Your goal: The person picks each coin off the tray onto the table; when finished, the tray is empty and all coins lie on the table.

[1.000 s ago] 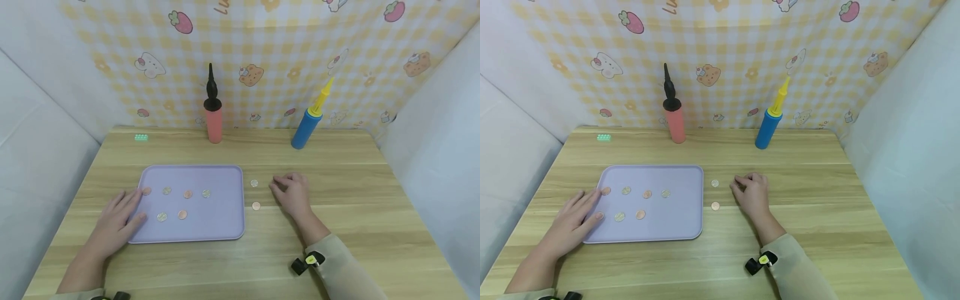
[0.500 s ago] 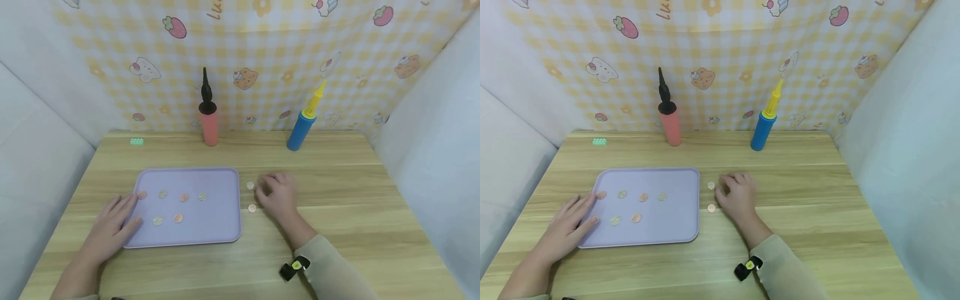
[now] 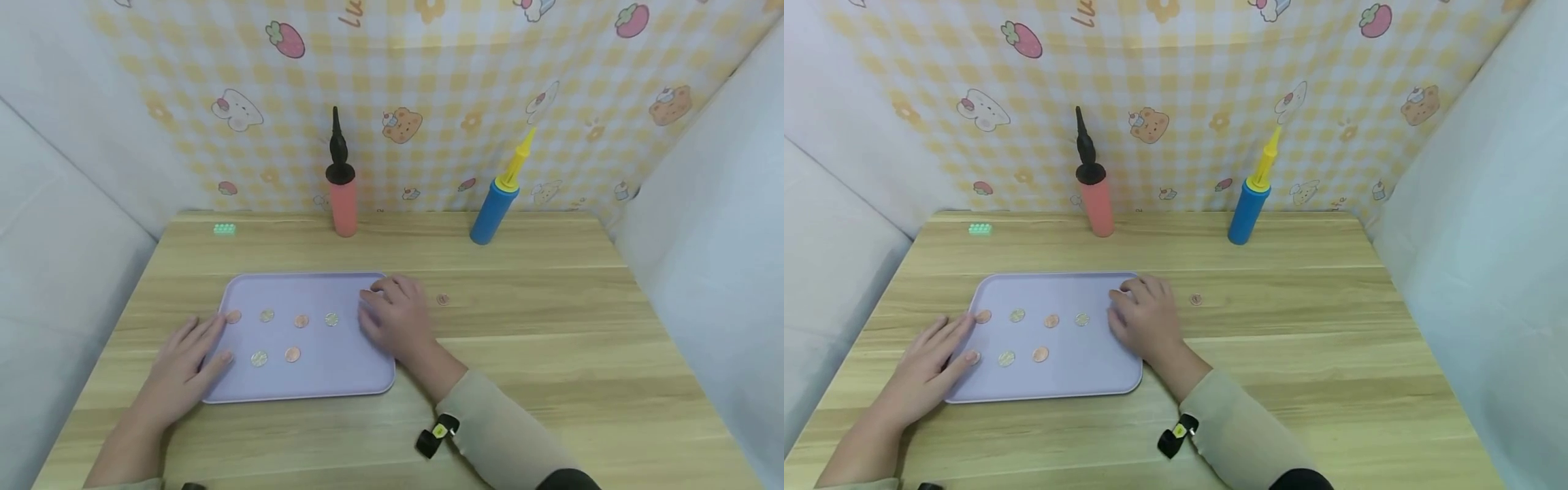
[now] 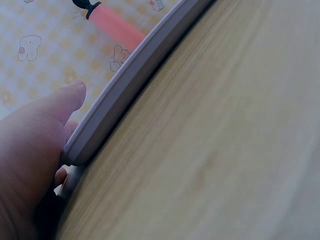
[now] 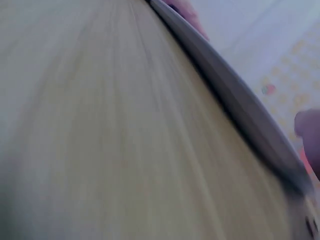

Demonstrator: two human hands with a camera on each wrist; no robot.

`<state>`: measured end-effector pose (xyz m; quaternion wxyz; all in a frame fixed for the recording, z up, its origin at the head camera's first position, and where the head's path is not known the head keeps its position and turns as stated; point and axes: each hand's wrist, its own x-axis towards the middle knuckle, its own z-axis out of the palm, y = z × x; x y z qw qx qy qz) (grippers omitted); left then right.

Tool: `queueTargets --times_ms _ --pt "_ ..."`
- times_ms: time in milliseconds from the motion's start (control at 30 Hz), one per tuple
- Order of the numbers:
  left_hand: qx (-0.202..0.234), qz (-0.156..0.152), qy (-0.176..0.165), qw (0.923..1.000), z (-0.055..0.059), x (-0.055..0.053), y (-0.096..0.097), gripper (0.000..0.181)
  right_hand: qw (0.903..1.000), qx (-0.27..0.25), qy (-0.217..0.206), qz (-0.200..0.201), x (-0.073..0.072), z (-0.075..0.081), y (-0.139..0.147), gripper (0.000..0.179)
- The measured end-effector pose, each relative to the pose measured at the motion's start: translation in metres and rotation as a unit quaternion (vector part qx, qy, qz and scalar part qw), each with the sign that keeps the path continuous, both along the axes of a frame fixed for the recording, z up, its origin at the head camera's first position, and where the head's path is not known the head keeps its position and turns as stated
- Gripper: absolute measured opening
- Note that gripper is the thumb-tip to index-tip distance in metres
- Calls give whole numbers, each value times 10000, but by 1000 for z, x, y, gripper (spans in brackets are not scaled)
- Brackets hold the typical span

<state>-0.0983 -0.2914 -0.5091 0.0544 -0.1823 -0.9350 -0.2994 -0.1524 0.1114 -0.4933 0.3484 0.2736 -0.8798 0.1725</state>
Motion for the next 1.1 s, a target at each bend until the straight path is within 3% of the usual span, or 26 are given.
queueTargets --times_ms 200,467,667,933,1100 --pt "53 -38 67 10000 1 0 2 65 9987 474 -164 -110 1 2 -33 17" --pt "82 -19 30 10000 0 -1 3 67 9870 824 -1355 -247 2 -3 -44 24" --pt "48 -6 10 10000 2 0 3 68 9770 667 -2025 -85 0 -2 -44 27" --pt "45 7 -46 10000 2 1 1 68 9686 522 -2431 35 -4 -2 -45 20" --pt "31 41 -81 10000 2 0 0 68 9535 307 -2998 -16 -7 0 -46 17"
